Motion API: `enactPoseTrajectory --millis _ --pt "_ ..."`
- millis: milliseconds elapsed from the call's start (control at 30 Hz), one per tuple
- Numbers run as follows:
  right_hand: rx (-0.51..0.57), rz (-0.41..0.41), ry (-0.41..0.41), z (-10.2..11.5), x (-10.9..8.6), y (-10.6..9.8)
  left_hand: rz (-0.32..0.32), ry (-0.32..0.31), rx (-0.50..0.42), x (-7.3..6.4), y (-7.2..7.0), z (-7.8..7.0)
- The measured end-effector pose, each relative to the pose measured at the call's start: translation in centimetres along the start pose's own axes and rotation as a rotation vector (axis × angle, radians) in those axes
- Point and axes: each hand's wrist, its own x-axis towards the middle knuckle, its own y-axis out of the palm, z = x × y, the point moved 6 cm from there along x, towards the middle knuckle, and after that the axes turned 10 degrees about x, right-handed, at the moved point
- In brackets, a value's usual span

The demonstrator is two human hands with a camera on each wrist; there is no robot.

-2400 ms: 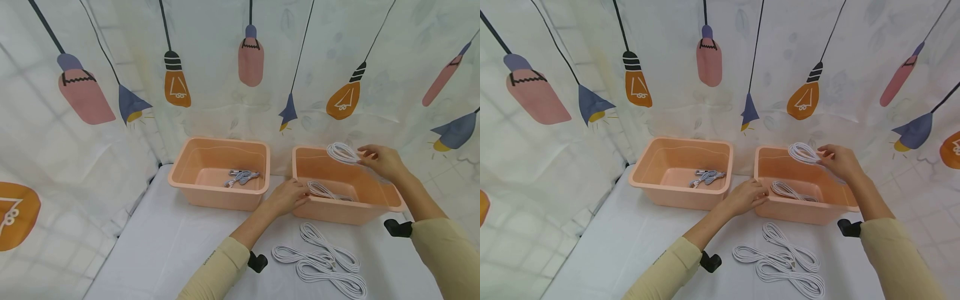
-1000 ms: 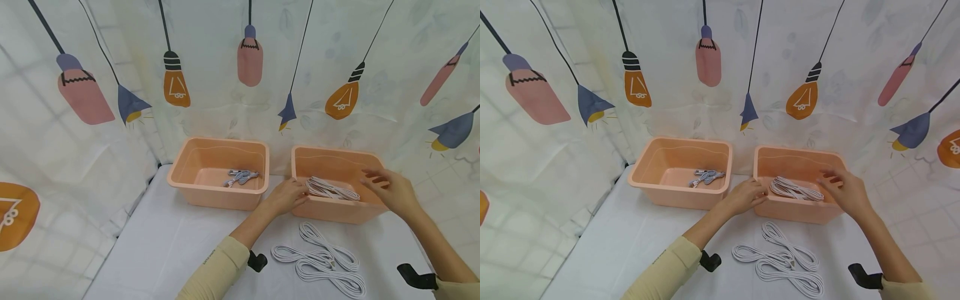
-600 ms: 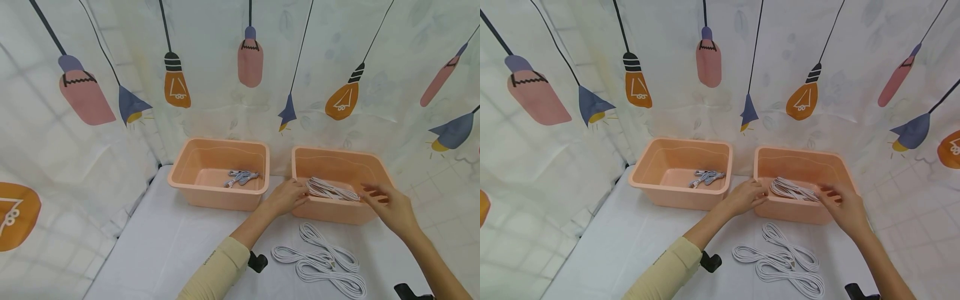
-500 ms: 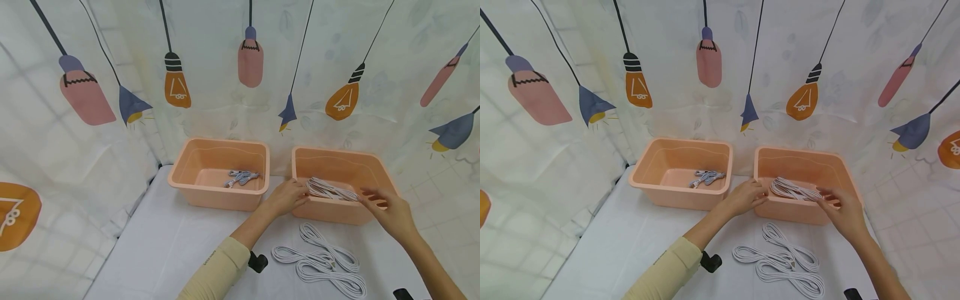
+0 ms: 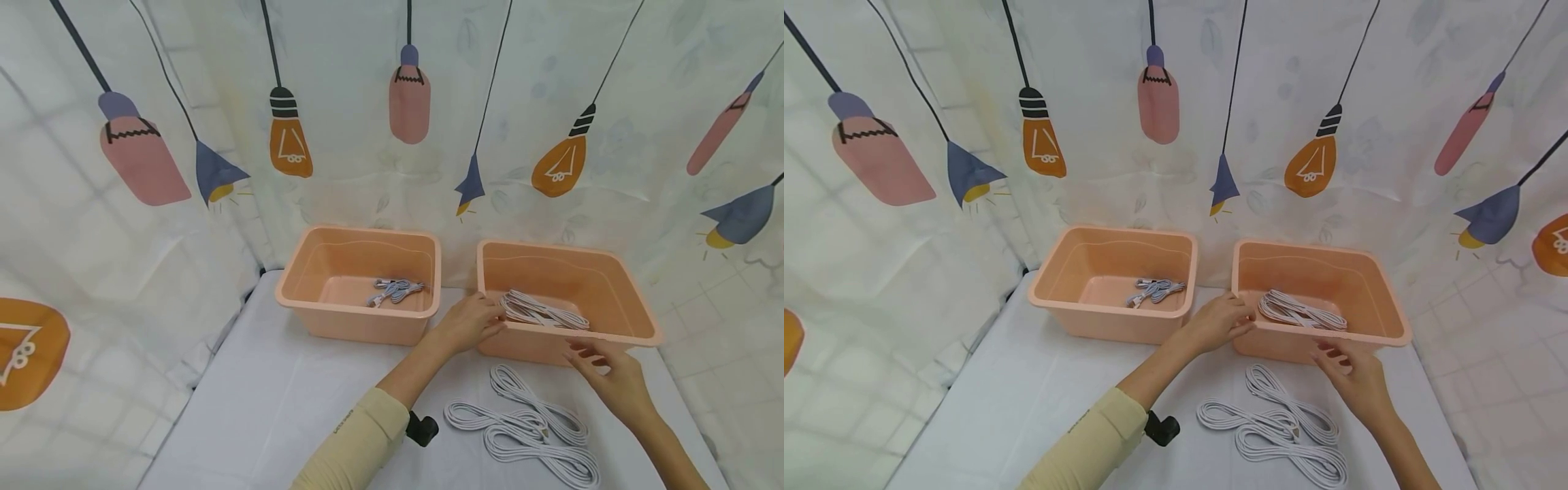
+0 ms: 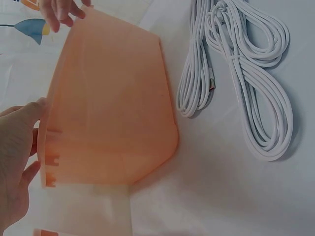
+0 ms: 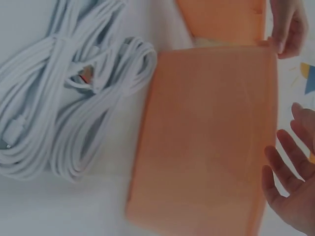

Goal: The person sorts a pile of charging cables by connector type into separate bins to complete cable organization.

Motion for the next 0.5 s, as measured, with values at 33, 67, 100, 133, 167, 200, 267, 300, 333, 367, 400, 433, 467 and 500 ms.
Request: enactPoseTrajectory --millis 33,67,100,133,167,200,267,300,333,367,400,433,467,500 --pt "-0.001 0.003 -0.004 -0.2 -0.2 0.3 0.000 -0.001 -0.003 0.0 0.0 0.0" --pt "-0.004 0.008 -0.010 -0.4 -0.5 0.6 0.001 -0.003 -0.006 0.0 0.0 0.0" --pt "-0.003 0.012 -0.015 -0.6 -0.7 0.9 0.000 -0.003 -0.006 0.0 0.0 0.0" --pt "-0.001 0.015 -0.018 -0.8 -1.0 1.2 -0.001 -0.001 -0.010 0.0 0.0 0.0" --pt "0.003 0.018 -0.020 -1.1 -1.2 1.5 -0.002 0.000 -0.011 0.0 0.0 0.0" --pt "0.007 0.022 -0.019 -1.3 -1.4 1.8 -0.004 0.002 -0.009 0.0 -0.1 0.0" --pt "0.013 0.036 -0.011 -1.7 -1.9 2.4 -0.008 0.008 -0.010 0.0 -0.1 0.0" --pt "0.016 0.041 -0.004 -1.9 -2.2 2.7 -0.012 0.009 -0.008 -0.1 -0.1 0.0" --pt "0.018 0.047 0.005 -2.2 -2.4 3.0 -0.014 0.010 -0.010 -0.1 -0.1 0.0" --pt "0.018 0.054 0.013 -2.4 -2.6 3.3 -0.018 0.010 -0.007 -0.1 -0.1 0.0" --pt "0.019 0.061 0.021 -2.7 -2.9 3.6 -0.020 0.010 -0.008 -0.1 -0.1 0.0" --pt "0.018 0.070 0.029 -2.9 -3.1 3.9 -0.022 0.010 -0.011 -0.1 -0.1 0.0" --pt "0.016 0.078 0.037 -3.1 -3.2 4.2 -0.024 0.010 -0.012 -0.1 -0.1 0.0" --pt "0.016 0.085 0.048 -3.4 -3.4 4.5 -0.025 0.010 -0.011 -0.1 -0.1 0.0"
